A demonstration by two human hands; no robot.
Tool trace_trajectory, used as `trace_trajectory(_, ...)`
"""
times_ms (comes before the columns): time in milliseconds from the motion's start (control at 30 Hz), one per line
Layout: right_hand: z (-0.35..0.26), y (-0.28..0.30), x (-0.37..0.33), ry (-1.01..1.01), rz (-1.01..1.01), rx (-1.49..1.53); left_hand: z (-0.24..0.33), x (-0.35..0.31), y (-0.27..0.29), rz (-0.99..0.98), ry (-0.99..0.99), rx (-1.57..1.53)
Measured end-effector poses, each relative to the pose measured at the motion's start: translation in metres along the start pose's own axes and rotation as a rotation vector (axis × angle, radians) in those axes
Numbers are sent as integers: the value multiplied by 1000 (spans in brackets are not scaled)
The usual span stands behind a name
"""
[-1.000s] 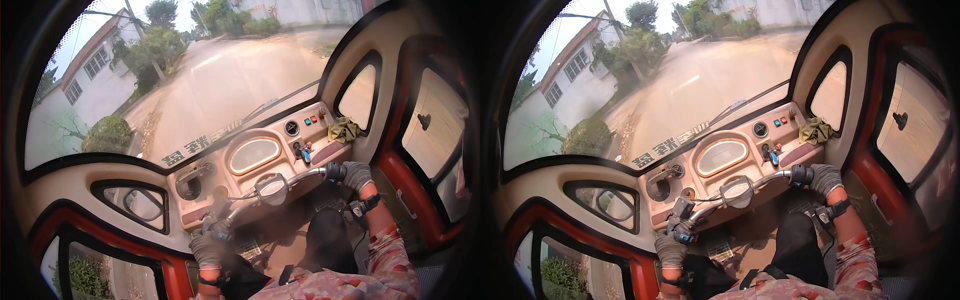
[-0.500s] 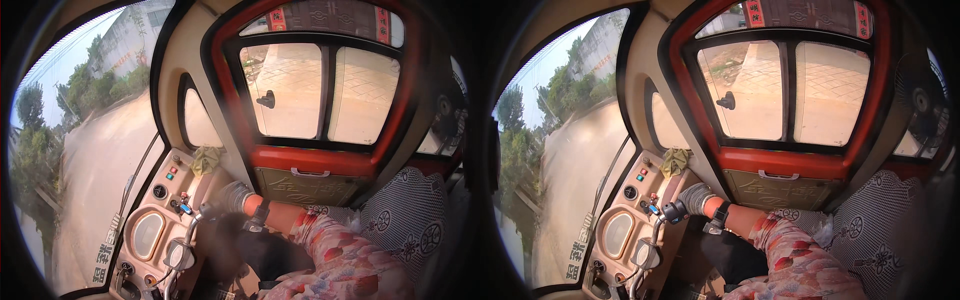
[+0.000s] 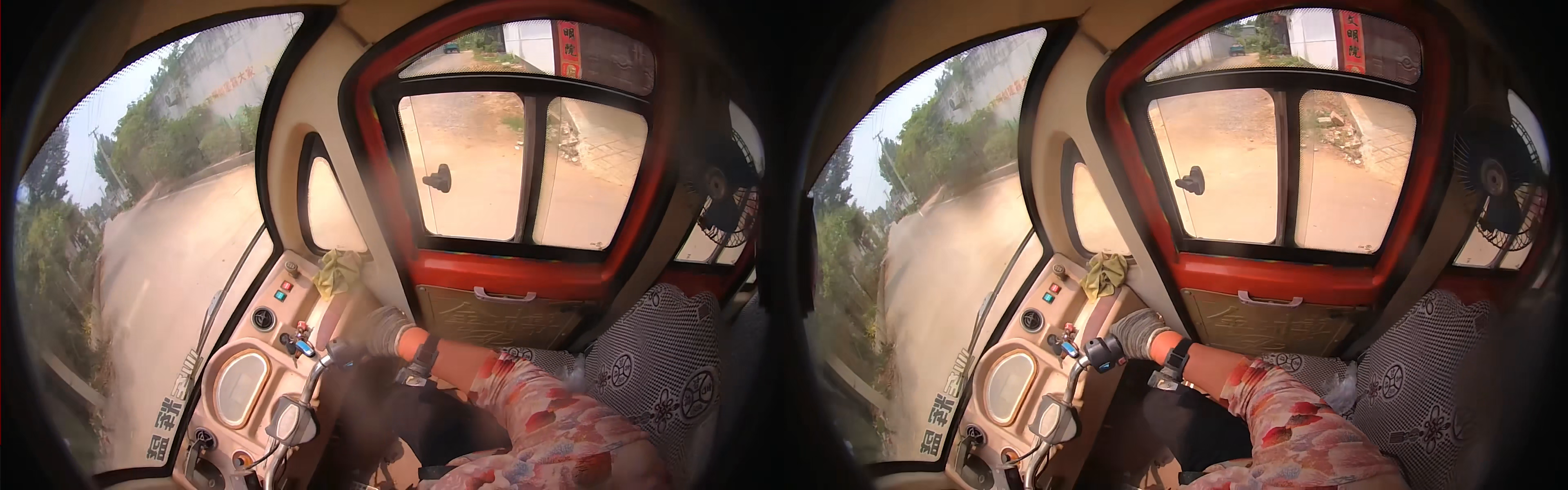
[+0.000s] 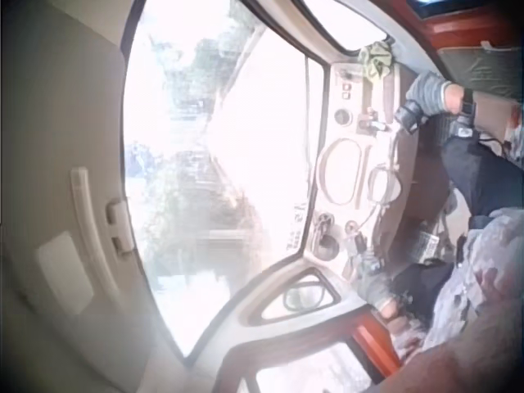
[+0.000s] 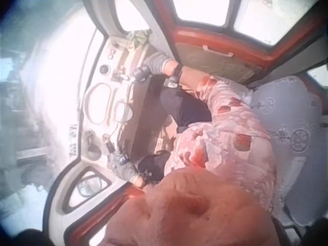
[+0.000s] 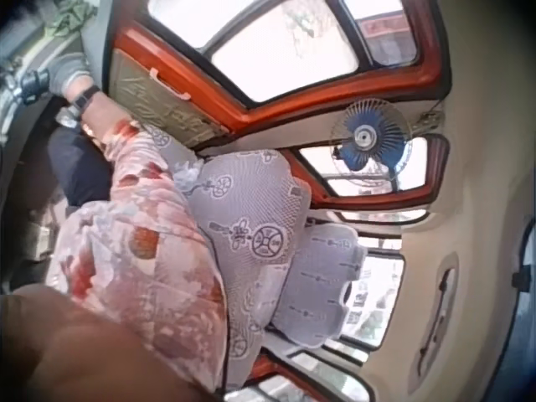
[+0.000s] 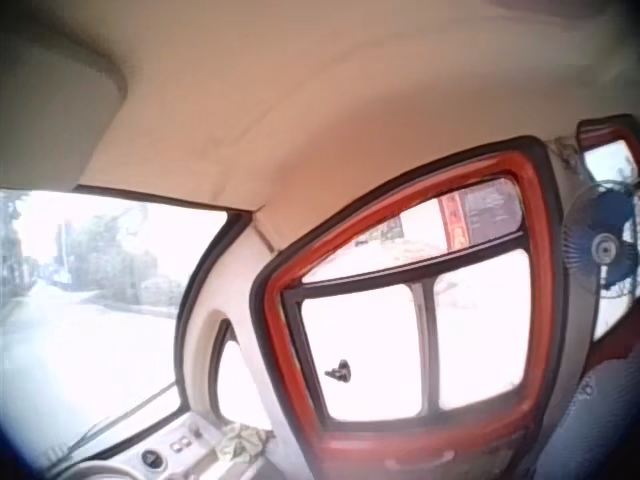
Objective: The person drives an enclosed electric tricycle along a road using the handlebars, brings it to a stop, and turns the ignition key to turn off the vehicle.
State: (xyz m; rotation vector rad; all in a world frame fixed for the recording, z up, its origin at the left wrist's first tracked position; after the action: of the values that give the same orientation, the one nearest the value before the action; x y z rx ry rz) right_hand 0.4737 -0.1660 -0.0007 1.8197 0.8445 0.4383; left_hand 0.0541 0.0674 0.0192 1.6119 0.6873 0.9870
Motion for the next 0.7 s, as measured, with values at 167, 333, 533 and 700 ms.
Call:
trace_trajectory(167, 28, 15, -11, -28, 54, -21, -1, -17, -6, -21, 67, -7)
trace_trajectory(333, 15, 6, -7, -23, 70, -59, -29, -26, -29, 17, 60, 50)
trace_trajectory(533, 11, 4, -6, -30, 83, -61, -32, -33, -28, -29, 83, 17)
trace_trajectory(700, 12, 9, -7, -45, 111, -56, -24, -32, -18, 27, 70, 34)
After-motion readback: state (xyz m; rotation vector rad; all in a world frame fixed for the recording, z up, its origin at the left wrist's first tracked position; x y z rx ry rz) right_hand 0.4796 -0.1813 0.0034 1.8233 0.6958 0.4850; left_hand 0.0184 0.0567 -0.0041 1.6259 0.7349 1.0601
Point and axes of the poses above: each hand's wrist, its own x-axis towards the middle knuckle, its own y-axis out of the back of the hand, z = x × y, the point moved 6 cm from there along x, towards the middle knuckle, and after that the axes turned 14 degrees about x, right-handed, at the moved point
